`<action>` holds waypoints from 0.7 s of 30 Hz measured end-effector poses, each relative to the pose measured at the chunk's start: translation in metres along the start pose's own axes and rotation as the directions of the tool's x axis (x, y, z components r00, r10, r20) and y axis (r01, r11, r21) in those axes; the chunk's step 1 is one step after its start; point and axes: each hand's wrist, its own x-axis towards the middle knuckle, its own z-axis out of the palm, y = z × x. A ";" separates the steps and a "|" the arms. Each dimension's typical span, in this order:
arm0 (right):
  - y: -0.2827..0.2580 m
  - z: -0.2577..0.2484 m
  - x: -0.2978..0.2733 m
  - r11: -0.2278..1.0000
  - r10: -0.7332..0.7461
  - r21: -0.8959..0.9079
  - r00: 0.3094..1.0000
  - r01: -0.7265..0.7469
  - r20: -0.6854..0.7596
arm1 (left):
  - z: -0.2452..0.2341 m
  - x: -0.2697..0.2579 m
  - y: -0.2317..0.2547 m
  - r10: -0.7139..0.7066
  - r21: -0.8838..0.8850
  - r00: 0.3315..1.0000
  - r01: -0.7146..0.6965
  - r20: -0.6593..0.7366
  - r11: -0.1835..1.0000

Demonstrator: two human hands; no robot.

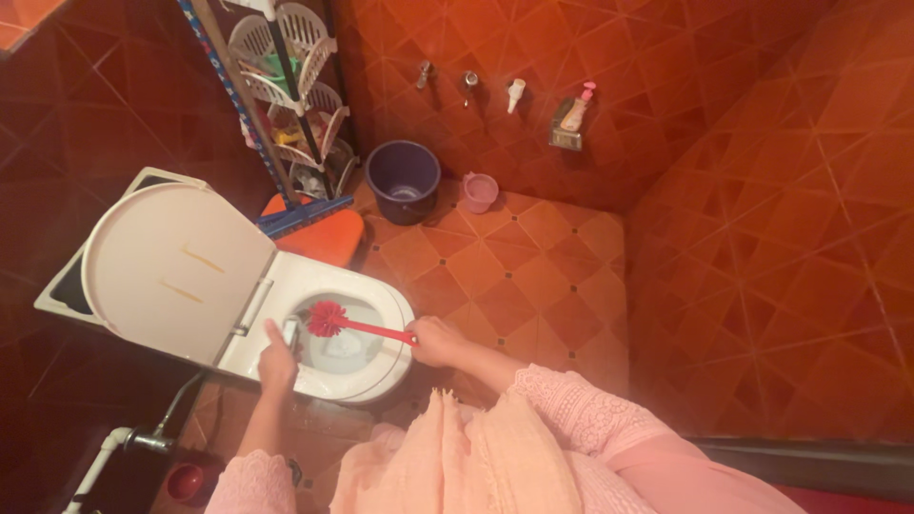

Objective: The person scrubs the inside of a toilet bowl using a red toilet brush while simultaneously rinsing it with a handheld bidet sprayer. The person repeatedly scrubs the bowl and the underside of the toilet seat lid.

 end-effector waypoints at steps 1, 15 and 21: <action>0.001 0.001 0.001 1.000 -0.003 0.000 1.000 0.003 0.000 | -0.008 -0.008 0.008 -0.027 0.018 0.998 0.028 -0.062 0.999; -0.030 -0.026 0.014 0.983 -0.093 -0.156 0.996 0.092 0.003 | -0.034 0.001 0.021 0.401 0.390 0.886 -0.294 -0.231 0.873; -0.038 -0.038 0.007 0.974 -0.148 -0.178 0.988 0.141 -0.029 | -0.031 -0.022 0.033 0.182 0.314 0.947 -0.095 -0.263 0.945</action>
